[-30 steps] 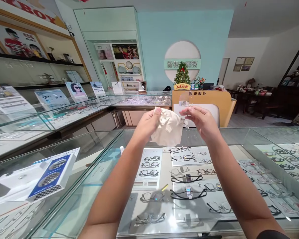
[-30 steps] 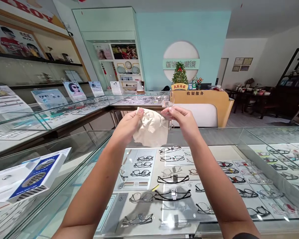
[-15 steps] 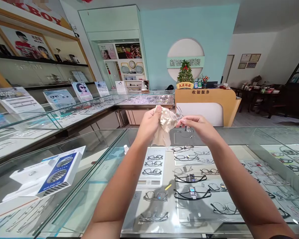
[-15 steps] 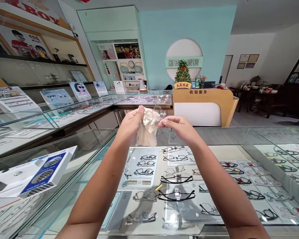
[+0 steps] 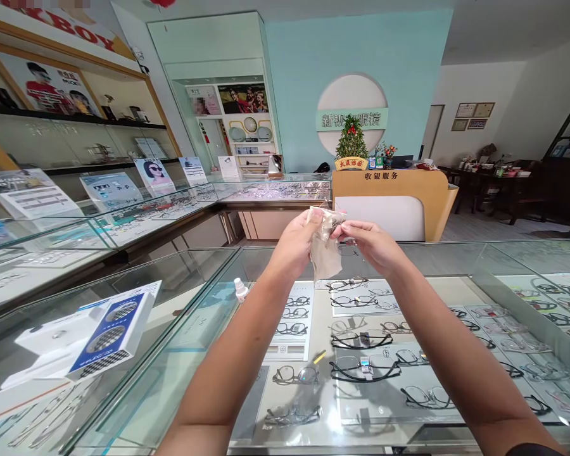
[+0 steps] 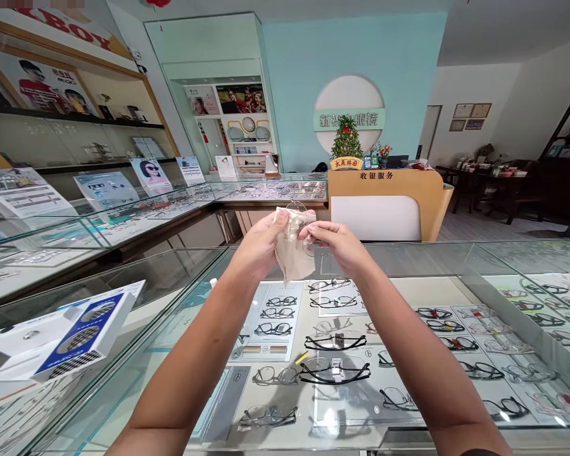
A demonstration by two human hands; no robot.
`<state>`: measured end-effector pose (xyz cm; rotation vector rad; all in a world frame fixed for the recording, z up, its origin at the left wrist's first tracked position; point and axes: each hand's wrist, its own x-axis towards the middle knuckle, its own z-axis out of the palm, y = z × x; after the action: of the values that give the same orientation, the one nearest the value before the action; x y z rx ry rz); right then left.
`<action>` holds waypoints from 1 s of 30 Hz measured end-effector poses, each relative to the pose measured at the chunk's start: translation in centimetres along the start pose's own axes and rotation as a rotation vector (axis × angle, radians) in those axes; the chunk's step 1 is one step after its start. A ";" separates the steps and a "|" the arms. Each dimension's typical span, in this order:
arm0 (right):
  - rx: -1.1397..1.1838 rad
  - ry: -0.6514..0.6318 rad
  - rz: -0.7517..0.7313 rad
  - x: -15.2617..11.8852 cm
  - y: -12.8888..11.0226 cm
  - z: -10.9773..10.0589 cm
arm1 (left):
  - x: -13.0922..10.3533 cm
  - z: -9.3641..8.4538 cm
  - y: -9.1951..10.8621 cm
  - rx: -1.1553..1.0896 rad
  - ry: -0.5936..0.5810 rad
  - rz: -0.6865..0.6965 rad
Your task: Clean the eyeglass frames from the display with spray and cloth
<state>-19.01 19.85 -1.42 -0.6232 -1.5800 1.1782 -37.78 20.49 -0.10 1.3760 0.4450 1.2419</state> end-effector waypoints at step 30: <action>-0.017 -0.052 0.017 -0.4 -0.5 0.3 | -0.8 -0.2 1.3 0.180 -0.057 0.013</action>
<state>-19.05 19.27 -1.16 -0.6224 -1.6326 1.2031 -38.74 19.57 0.62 1.5652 0.5186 1.1926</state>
